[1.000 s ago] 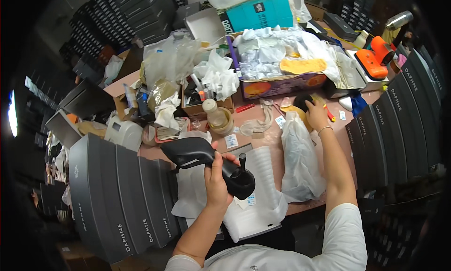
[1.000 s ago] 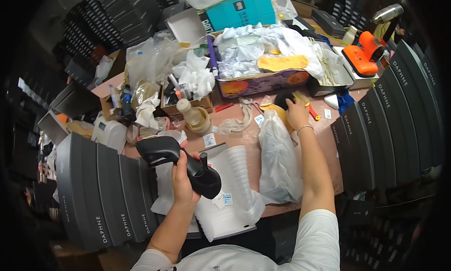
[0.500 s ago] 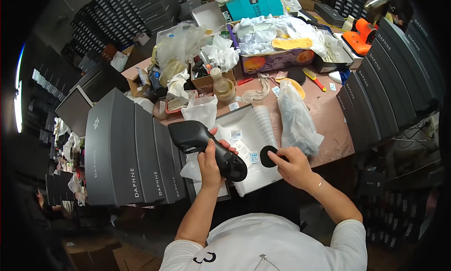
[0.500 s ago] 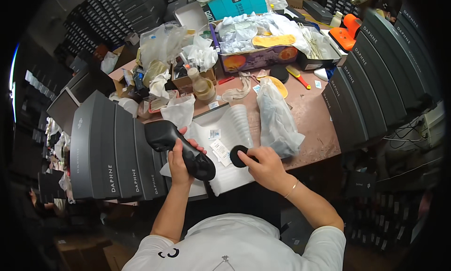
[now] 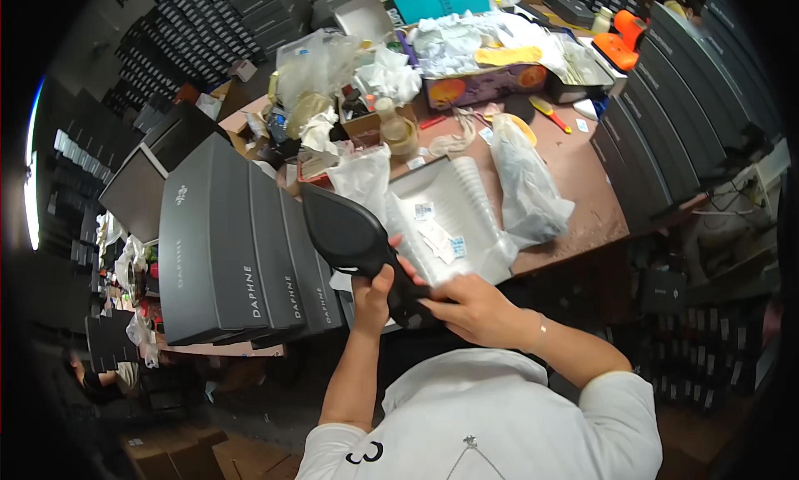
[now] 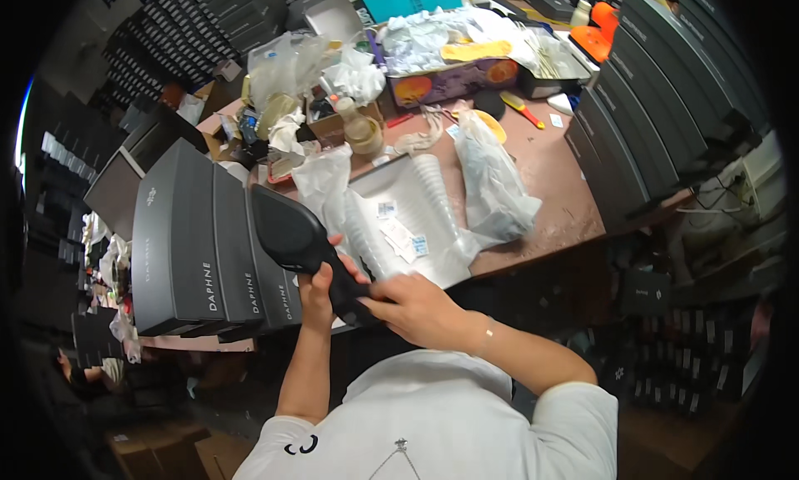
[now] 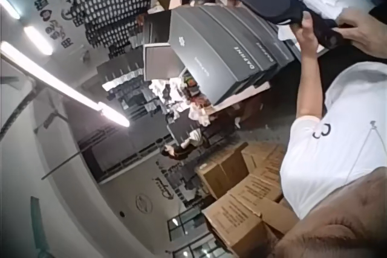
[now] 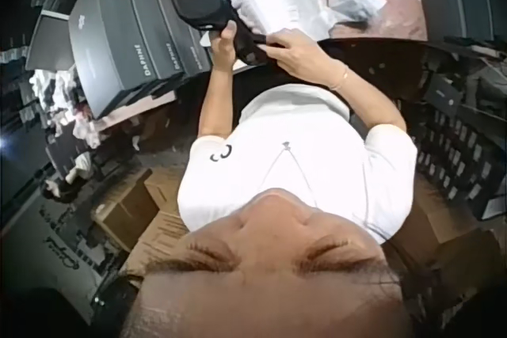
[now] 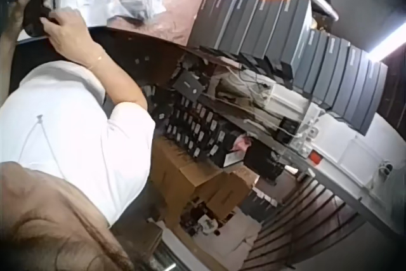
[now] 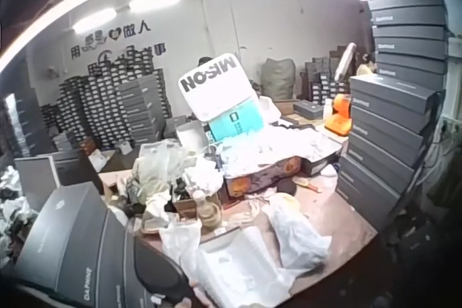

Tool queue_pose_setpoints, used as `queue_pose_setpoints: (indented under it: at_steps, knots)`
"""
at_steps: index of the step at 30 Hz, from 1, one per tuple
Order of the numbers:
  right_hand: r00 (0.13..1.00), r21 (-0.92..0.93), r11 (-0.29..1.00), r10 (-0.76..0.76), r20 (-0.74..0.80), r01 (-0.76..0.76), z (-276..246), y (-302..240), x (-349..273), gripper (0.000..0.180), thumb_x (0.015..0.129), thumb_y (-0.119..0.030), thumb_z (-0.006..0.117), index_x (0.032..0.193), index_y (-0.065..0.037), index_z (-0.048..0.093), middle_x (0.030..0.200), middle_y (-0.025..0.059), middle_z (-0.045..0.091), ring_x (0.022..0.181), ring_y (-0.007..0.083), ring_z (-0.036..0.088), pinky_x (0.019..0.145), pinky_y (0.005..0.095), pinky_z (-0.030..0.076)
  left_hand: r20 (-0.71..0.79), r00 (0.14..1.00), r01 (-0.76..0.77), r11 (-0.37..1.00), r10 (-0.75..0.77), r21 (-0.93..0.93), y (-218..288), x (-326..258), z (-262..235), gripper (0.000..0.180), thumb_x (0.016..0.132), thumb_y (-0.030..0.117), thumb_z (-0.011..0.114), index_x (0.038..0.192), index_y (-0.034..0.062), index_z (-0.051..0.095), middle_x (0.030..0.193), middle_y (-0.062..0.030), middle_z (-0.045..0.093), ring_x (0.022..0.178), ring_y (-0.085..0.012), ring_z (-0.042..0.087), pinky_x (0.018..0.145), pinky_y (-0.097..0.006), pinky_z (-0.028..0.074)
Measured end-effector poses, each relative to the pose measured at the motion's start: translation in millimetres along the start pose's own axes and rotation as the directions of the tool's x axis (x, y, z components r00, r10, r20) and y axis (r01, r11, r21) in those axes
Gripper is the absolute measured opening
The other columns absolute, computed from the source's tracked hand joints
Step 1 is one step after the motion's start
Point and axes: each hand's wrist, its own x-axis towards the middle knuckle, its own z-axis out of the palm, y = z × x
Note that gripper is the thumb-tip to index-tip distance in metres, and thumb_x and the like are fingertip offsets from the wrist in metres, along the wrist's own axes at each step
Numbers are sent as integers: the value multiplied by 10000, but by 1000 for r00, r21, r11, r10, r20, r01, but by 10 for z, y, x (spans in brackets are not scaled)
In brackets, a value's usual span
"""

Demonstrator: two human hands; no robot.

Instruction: Inspecting high-heeled shoes and packaging them into boxes with wrapping paper.

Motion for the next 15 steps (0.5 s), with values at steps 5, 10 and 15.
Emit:
queue_pose_setpoints:
  at_steps: [5,10,15]
  knots:
    - [966,134,975,199,-163,-178,-186,91,-237,508,648,54,636,1141,-66,642,976,90,582,882,271,569,769,375,462,66,996,72,995,-68,-65,35,97,-154,578,911,272,584,1335,-74,398,865,-114,610,764,-201,633,733,-341,534]
    - [983,182,969,178,-54,-166,143,159,-85,499,673,37,640,1160,-64,609,1030,123,567,939,304,559,819,387,461,46,987,136,949,-156,285,-115,211,-59,538,902,222,586,1331,-67,438,890,-69,607,800,-128,583,746,-268,484]
    - [811,-99,881,376,-449,-463,-721,1156,-561,418,752,121,531,1134,-29,612,1021,177,606,937,342,597,807,384,489,144,926,332,933,-350,135,76,231,-180,669,872,301,603,1341,-117,374,880,-119,612,742,-198,634,721,-340,545]
